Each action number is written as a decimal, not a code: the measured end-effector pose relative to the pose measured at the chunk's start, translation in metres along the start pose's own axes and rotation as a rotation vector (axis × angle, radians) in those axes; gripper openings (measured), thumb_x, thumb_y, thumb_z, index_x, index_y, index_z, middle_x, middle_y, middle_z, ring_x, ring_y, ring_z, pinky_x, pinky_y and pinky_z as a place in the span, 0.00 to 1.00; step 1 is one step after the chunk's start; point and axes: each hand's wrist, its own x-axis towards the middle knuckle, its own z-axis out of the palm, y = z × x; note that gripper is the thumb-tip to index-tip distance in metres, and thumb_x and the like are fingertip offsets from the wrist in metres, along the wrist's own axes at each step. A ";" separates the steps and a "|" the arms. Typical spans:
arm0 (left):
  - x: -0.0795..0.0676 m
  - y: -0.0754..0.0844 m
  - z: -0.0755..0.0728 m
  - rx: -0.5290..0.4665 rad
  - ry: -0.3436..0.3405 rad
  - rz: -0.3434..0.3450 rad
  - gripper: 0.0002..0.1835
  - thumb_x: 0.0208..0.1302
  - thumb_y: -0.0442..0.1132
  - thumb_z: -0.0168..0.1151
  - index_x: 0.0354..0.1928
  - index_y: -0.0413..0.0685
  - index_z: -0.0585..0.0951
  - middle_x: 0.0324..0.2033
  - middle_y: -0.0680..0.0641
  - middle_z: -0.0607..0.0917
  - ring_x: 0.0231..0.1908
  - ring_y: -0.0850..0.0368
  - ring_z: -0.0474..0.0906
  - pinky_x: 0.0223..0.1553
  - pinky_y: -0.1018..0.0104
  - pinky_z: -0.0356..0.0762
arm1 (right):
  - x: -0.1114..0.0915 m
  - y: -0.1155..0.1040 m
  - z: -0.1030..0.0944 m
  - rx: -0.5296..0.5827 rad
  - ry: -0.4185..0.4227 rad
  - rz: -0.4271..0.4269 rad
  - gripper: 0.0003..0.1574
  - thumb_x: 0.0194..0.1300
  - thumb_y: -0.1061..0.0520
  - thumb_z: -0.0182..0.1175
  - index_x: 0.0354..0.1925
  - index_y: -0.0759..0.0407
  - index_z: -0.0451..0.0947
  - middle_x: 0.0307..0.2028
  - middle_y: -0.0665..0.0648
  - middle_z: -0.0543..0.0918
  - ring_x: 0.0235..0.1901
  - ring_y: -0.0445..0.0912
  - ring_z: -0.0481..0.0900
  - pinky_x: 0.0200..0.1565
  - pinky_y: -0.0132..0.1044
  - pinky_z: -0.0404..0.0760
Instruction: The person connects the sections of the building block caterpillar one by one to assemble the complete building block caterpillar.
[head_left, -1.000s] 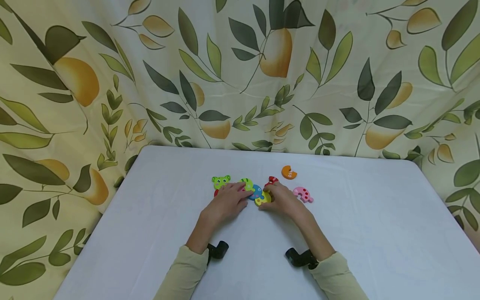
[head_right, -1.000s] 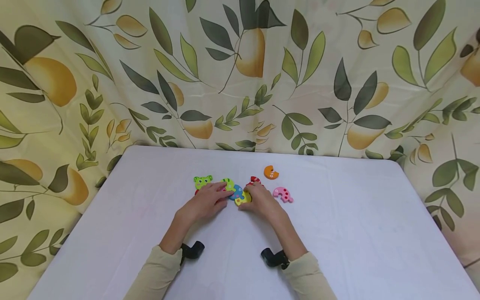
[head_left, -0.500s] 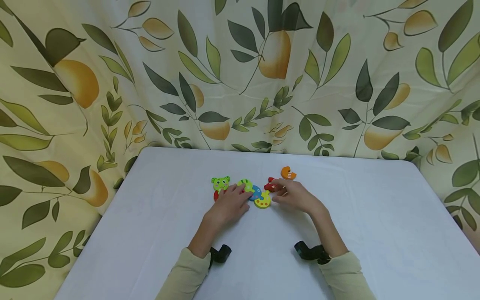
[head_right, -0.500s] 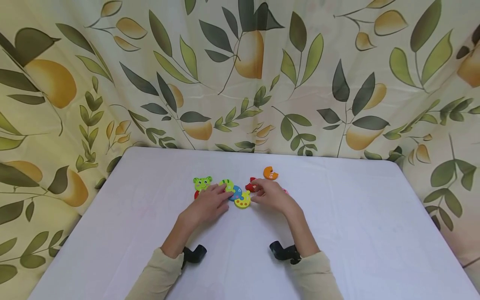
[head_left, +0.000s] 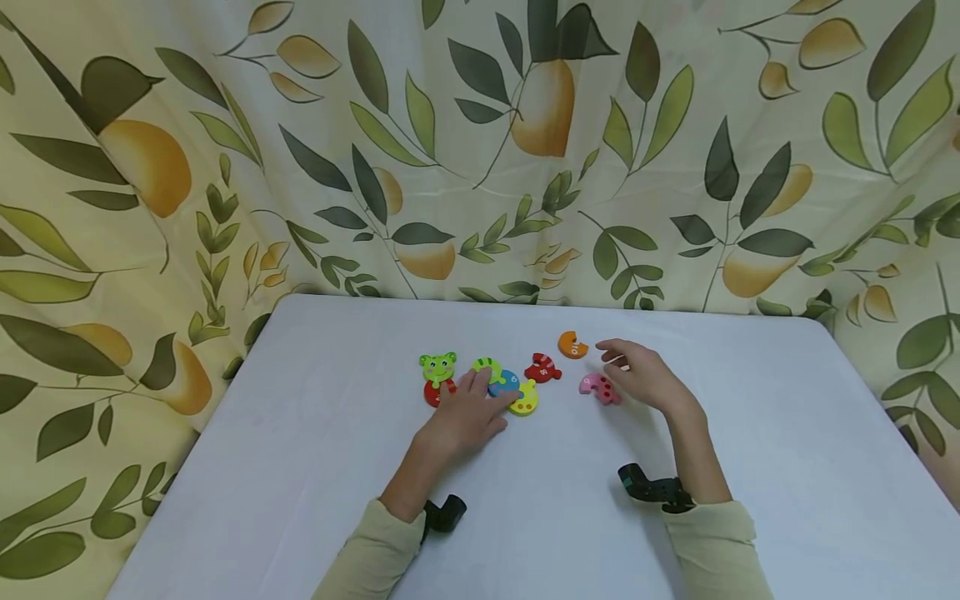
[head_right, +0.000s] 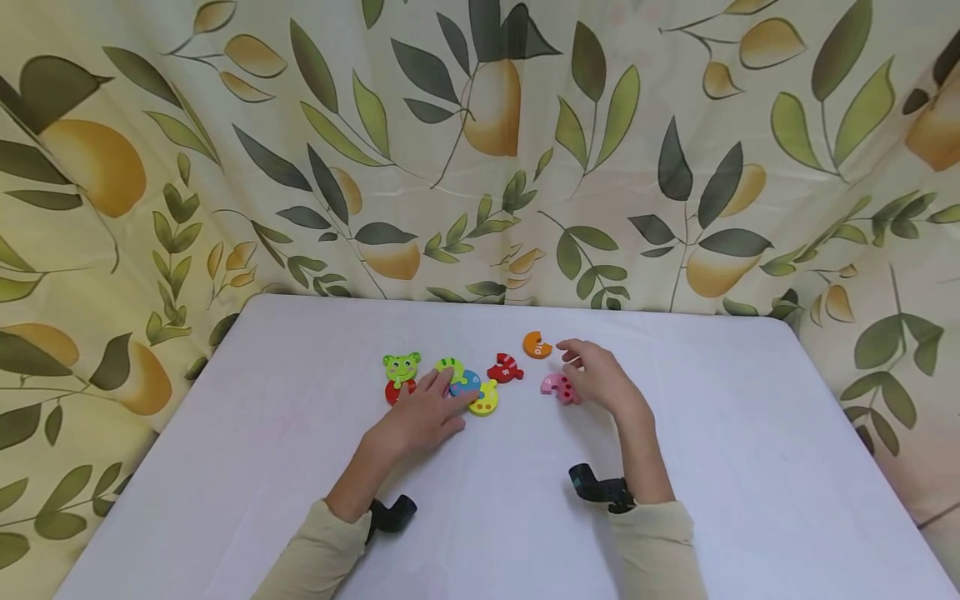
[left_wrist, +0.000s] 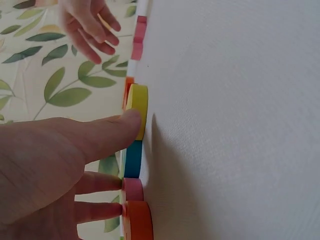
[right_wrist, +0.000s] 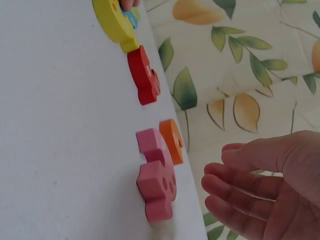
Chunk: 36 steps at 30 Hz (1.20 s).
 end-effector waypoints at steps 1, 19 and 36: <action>0.000 0.000 0.000 -0.001 -0.003 -0.005 0.28 0.69 0.53 0.55 0.70 0.74 0.65 0.73 0.43 0.58 0.74 0.41 0.52 0.66 0.30 0.56 | 0.000 0.001 0.000 -0.002 0.002 -0.002 0.25 0.69 0.63 0.51 0.62 0.70 0.69 0.52 0.71 0.79 0.52 0.62 0.77 0.54 0.56 0.79; 0.000 -0.001 0.000 0.007 -0.055 0.015 0.31 0.68 0.54 0.57 0.71 0.78 0.61 0.75 0.43 0.53 0.76 0.41 0.45 0.67 0.31 0.57 | 0.008 0.001 0.013 0.016 -0.070 0.040 0.25 0.70 0.59 0.55 0.62 0.67 0.71 0.55 0.70 0.77 0.53 0.61 0.75 0.49 0.47 0.84; 0.000 -0.011 -0.003 -0.023 -0.057 0.086 0.28 0.68 0.53 0.58 0.68 0.78 0.66 0.75 0.46 0.56 0.75 0.44 0.49 0.68 0.34 0.59 | 0.020 -0.024 0.055 -0.107 -0.095 -0.186 0.26 0.66 0.62 0.58 0.63 0.62 0.73 0.63 0.71 0.71 0.64 0.65 0.67 0.61 0.61 0.72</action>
